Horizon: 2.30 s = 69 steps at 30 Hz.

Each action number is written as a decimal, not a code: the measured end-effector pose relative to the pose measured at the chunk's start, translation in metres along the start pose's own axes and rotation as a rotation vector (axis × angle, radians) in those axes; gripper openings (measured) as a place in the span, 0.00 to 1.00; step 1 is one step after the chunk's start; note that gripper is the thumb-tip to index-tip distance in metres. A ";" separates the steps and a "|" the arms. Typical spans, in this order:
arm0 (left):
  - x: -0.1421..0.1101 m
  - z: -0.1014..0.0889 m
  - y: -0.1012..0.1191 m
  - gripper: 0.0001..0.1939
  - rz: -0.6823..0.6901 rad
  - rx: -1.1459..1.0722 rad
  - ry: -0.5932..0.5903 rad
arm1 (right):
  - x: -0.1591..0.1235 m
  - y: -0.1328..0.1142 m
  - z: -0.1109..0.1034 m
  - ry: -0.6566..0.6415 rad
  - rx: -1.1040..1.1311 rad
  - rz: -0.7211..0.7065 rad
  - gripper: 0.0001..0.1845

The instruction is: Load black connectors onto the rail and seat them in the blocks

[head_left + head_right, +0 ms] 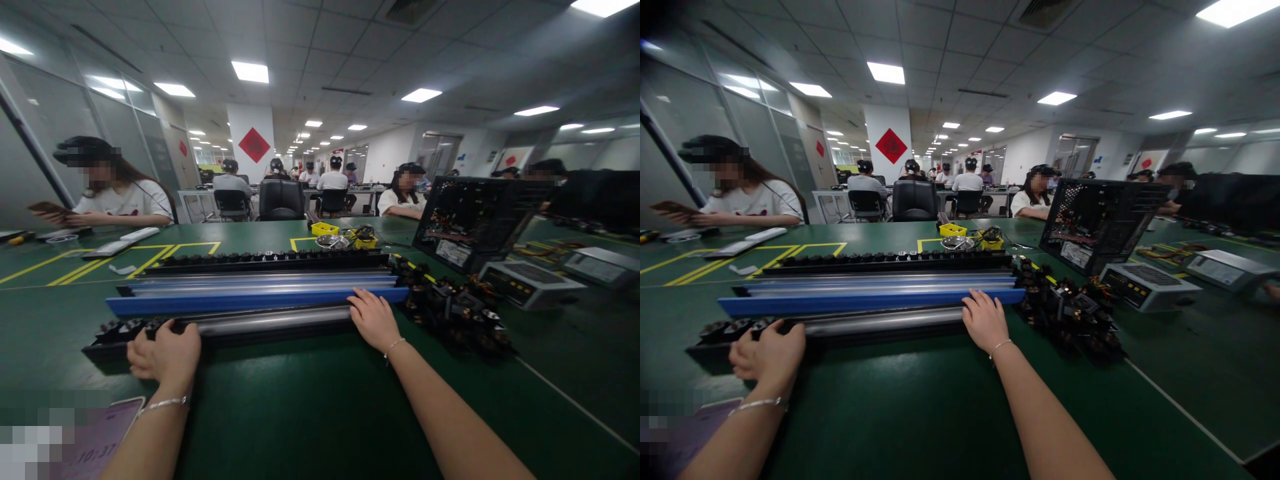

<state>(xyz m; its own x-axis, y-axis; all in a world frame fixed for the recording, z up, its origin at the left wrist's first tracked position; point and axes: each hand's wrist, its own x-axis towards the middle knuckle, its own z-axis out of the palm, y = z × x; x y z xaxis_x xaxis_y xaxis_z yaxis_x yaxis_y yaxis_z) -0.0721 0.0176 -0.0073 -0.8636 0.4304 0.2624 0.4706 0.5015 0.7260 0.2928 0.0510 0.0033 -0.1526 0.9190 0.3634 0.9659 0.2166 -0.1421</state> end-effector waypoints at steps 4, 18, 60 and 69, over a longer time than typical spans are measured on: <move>-0.002 0.003 0.002 0.25 0.003 -0.008 0.009 | 0.000 -0.001 -0.001 -0.007 -0.007 0.003 0.21; -0.005 0.003 -0.002 0.26 0.107 0.011 -0.040 | 0.000 -0.002 -0.002 -0.018 0.004 0.006 0.21; -0.009 -0.010 0.011 0.27 0.065 -0.019 0.029 | 0.002 0.002 0.003 0.030 -0.009 -0.027 0.21; -0.009 -0.016 0.016 0.25 0.041 0.031 -0.038 | 0.002 0.003 0.003 0.033 -0.006 -0.029 0.21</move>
<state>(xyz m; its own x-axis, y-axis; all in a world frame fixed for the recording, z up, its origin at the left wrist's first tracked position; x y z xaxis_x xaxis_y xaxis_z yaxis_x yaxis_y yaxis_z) -0.0600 0.0101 0.0120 -0.8362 0.4792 0.2668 0.5114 0.5055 0.6949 0.2942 0.0546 0.0005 -0.1739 0.9009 0.3976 0.9623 0.2413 -0.1258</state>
